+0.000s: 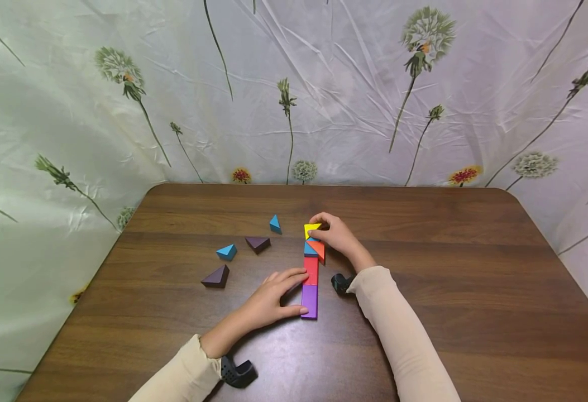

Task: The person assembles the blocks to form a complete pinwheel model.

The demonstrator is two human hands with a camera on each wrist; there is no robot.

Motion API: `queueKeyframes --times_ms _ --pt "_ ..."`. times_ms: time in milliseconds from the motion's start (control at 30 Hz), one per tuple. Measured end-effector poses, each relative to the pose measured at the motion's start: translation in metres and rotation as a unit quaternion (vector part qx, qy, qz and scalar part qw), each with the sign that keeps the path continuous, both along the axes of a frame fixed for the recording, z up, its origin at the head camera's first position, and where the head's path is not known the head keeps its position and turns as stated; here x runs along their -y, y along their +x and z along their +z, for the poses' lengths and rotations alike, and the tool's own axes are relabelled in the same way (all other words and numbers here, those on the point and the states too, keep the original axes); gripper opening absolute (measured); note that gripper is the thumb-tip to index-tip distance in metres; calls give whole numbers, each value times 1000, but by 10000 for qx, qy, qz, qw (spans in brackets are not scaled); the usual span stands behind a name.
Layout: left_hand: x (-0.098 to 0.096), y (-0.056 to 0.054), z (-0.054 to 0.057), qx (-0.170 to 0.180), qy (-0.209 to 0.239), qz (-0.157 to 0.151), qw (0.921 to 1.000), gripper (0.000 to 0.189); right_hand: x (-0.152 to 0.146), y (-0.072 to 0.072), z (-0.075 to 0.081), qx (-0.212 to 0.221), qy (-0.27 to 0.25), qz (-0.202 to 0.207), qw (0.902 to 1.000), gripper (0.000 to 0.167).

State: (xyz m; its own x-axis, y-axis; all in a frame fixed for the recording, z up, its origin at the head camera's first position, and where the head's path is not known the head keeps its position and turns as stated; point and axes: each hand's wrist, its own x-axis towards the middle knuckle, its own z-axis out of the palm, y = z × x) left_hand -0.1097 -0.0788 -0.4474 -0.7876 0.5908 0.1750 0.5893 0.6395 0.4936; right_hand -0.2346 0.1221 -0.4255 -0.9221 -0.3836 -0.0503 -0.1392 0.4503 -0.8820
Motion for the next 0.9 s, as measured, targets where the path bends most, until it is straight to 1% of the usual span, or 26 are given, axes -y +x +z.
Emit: queueKeyframes --times_ms 400,633,733,767,900 --pt "0 1 -1 -58 30 -11 10000 66 0 3 2 -23 -93 82 9999 31" --pt "0 1 -1 -56 16 -2 10000 66 -1 4 2 -64 -46 157 9998 31" --pt "0 1 -1 -41 0 -14 10000 66 -1 3 1 -54 -177 88 9998 35" --pt "0 1 -1 -39 -3 -17 10000 66 0 6 5 -38 -248 56 9997 36" --pt "0 0 -1 -38 -23 -38 10000 66 0 10 10 -188 -340 -164 9991 43"
